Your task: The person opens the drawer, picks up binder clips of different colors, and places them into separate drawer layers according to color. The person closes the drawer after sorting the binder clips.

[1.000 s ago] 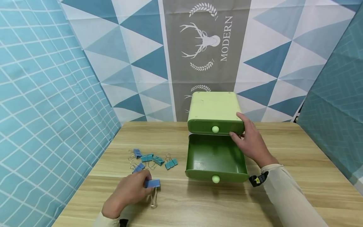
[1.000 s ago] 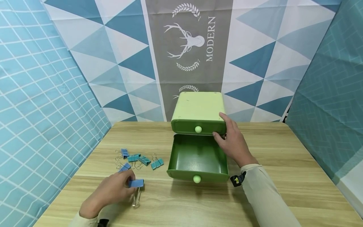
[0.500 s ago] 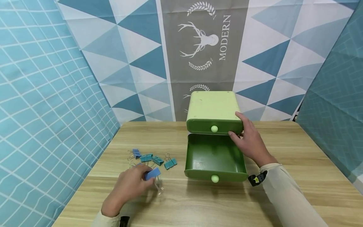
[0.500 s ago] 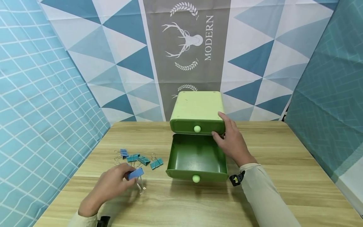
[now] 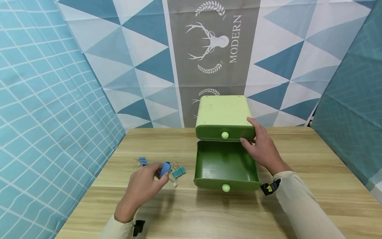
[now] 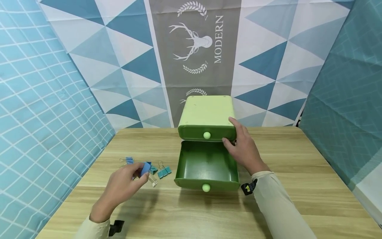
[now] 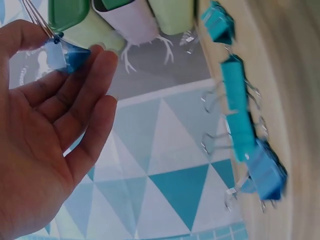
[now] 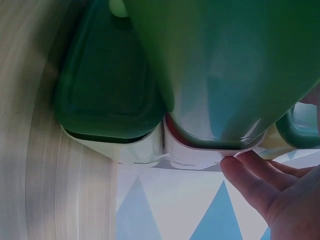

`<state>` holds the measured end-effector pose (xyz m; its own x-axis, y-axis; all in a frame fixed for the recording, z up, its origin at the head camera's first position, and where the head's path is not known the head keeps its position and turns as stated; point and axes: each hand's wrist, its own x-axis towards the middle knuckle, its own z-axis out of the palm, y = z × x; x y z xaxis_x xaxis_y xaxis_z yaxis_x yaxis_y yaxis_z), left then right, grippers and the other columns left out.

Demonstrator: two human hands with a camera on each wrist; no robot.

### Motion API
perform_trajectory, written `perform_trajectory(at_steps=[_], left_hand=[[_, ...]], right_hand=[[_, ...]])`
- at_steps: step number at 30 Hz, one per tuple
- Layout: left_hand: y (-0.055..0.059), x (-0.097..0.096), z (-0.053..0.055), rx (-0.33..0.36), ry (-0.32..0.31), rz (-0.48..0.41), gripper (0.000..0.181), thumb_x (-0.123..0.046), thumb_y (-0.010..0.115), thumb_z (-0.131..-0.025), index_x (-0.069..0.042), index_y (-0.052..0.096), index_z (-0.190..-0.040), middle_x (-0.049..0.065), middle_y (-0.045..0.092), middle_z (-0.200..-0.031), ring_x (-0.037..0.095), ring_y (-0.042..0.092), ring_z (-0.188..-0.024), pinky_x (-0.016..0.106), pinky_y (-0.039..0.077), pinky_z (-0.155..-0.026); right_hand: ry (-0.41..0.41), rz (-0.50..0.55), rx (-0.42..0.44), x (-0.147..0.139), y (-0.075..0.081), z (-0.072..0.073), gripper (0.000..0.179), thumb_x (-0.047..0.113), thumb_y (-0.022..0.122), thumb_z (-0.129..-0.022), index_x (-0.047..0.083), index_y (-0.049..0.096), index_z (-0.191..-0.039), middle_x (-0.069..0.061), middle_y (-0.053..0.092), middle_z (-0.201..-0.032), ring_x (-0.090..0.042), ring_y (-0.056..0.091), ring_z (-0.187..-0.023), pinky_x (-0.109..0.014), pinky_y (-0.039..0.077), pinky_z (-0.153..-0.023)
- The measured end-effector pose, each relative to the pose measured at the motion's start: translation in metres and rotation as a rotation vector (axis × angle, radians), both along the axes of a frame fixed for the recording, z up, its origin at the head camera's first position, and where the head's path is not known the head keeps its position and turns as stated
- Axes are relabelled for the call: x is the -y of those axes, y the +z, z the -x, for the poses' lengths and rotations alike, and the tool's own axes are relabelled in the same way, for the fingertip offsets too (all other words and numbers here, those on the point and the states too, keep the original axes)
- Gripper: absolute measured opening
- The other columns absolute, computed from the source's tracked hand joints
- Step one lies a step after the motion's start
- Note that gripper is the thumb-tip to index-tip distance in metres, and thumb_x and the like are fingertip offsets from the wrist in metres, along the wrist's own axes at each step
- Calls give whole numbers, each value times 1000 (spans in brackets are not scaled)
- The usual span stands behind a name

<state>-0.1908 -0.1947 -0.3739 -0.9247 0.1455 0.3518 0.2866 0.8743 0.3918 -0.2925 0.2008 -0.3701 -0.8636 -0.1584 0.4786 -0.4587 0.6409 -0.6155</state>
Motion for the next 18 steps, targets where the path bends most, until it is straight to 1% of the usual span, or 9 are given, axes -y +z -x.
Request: perform_trajectory(at_steps=[2, 5, 7, 10, 13, 18], left_hand=[[3, -6, 3, -31, -10, -20, 2, -25, 67, -89, -25, 68, -88, -19, 60, -74, 0, 53, -62, 29, 41, -51], [8, -17, 9, -63, -39, -35, 7, -24, 67, -89, -22, 70, -95, -17, 64, -78, -2, 56, -65, 27, 42, -52], [12, -25, 13, -75, -67, -28, 11, -24, 67, -88, -21, 71, -97, -15, 66, -81, -3, 58, -66, 26, 42, -50], [18, -38, 17, -85, -111, 5, 12, -27, 67, -87, -21, 71, -97, -15, 66, -81, -2, 58, -66, 25, 42, -50], [25, -50, 22, -100, -148, 62, 13, -31, 66, -88, -22, 69, -95, -16, 63, -79, -1, 56, -65, 25, 42, -50], [34, -66, 31, -134, -204, 123, 16, -32, 64, -89, -20, 69, -97, -13, 62, -79, -2, 54, -65, 24, 43, -52]], right_hand=[[-6, -5, -2, 1, 0, 0, 81, 24, 67, -97, 28, 18, -161, -21, 35, -150, -40, 57, -114, -59, 51, -88], [-7, -8, -3, 1, 0, 1, 81, 23, 67, -97, 27, 18, -161, -21, 34, -151, -41, 56, -114, -59, 51, -87], [-7, -5, 1, 1, -1, 1, 81, 24, 68, -97, 27, 18, -161, -20, 34, -151, -41, 56, -115, -59, 52, -87], [-2, 6, 3, 1, -2, 0, 80, 23, 67, -97, 26, 18, -161, -21, 32, -152, -42, 55, -116, -60, 51, -87], [-1, 11, -2, 2, -3, -1, 81, 23, 67, -97, 26, 18, -161, -22, 33, -152, -43, 55, -117, -61, 51, -87], [0, 6, -11, 2, -1, 0, 81, 23, 67, -97, 26, 17, -161, -23, 34, -151, -44, 55, -116, -61, 50, -87]])
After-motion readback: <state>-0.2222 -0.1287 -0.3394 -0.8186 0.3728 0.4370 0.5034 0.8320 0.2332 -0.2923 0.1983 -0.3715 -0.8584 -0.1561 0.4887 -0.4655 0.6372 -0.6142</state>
